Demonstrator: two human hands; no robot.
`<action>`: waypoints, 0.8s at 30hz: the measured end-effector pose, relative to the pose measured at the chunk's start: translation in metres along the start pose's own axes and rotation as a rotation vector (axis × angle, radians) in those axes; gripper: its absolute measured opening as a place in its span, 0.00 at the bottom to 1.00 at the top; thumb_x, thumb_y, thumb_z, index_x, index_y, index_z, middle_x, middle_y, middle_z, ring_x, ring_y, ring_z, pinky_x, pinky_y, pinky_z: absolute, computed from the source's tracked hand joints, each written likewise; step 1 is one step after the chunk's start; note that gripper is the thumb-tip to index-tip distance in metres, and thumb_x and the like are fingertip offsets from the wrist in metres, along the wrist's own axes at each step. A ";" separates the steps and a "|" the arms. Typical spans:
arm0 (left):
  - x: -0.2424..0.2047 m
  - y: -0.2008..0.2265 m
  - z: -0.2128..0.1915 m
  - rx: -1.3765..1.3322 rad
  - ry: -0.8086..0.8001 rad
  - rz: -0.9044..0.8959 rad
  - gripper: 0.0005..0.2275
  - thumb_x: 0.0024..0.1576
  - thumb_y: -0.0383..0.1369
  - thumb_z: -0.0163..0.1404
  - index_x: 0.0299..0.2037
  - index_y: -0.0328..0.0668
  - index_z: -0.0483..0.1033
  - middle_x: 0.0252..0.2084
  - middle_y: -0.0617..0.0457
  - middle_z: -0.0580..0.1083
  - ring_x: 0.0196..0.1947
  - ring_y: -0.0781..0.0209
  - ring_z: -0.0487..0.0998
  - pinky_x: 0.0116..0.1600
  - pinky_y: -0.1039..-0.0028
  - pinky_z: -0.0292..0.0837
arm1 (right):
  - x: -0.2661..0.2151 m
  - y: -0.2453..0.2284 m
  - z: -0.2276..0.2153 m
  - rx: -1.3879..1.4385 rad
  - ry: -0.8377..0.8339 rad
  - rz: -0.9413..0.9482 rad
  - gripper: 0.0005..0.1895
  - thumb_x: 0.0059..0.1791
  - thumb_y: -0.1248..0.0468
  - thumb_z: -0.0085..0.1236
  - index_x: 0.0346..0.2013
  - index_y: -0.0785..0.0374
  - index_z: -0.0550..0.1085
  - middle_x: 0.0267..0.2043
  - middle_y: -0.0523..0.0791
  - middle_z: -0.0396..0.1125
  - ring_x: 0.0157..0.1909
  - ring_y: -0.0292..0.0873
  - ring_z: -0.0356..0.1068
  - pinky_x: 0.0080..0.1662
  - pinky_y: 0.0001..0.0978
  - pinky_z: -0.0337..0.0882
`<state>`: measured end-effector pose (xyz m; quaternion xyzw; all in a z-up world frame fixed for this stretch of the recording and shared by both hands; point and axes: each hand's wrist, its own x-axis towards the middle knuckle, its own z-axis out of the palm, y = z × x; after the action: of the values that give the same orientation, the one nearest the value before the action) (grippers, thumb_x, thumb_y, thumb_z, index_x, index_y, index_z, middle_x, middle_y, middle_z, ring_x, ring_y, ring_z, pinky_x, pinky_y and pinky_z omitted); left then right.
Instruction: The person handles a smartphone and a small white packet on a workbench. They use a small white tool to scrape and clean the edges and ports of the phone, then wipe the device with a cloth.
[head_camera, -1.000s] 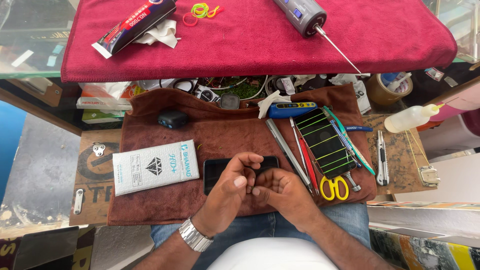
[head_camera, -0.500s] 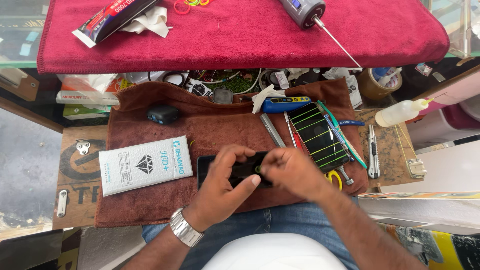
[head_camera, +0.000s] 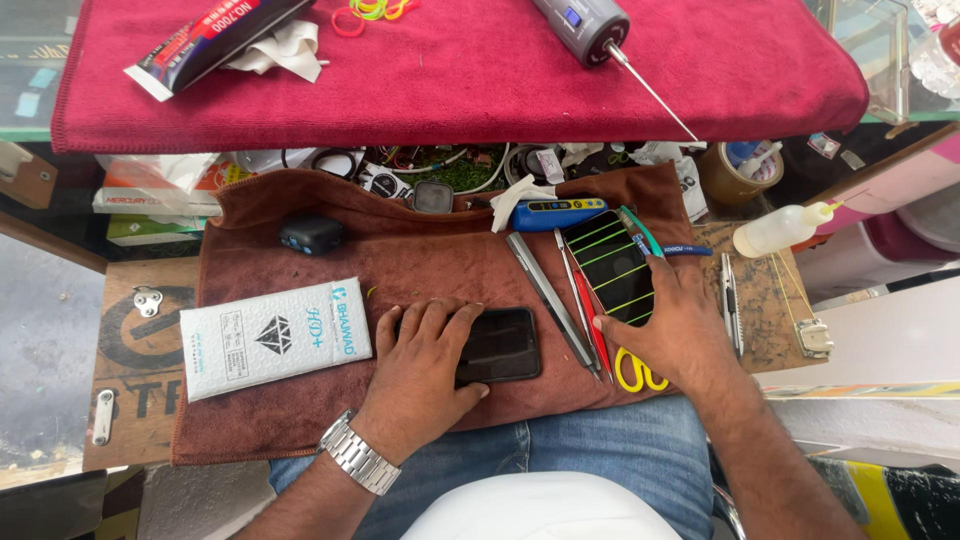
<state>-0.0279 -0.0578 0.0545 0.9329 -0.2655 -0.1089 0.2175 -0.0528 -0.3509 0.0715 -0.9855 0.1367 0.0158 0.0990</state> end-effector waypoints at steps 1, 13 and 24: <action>0.000 0.000 0.001 0.007 -0.004 -0.006 0.43 0.41 0.43 0.68 0.69 0.51 0.59 0.67 0.45 0.61 0.68 0.43 0.57 0.71 0.43 0.40 | 0.000 0.001 0.002 0.020 0.011 -0.003 0.56 0.34 0.44 0.73 0.67 0.69 0.59 0.64 0.64 0.55 0.65 0.65 0.57 0.62 0.54 0.62; 0.003 0.000 -0.011 0.024 0.025 0.025 0.44 0.37 0.43 0.69 0.67 0.51 0.63 0.62 0.48 0.66 0.64 0.44 0.60 0.68 0.46 0.49 | 0.073 0.031 -0.020 0.348 0.034 -0.024 0.33 0.35 0.54 0.63 0.53 0.65 0.76 0.48 0.59 0.74 0.54 0.58 0.75 0.60 0.46 0.71; 0.000 -0.023 0.004 -1.399 -0.010 -0.056 0.31 0.53 0.52 0.52 0.63 0.41 0.71 0.48 0.45 0.75 0.45 0.53 0.77 0.49 0.66 0.77 | 0.198 0.030 0.045 0.174 0.272 -0.169 0.48 0.37 0.50 0.68 0.68 0.64 0.62 0.65 0.62 0.58 0.68 0.66 0.55 0.65 0.59 0.56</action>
<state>-0.0189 -0.0416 0.0406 0.5799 -0.1100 -0.2641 0.7628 0.1297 -0.4231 0.0105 -0.9743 0.0663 -0.1379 0.1653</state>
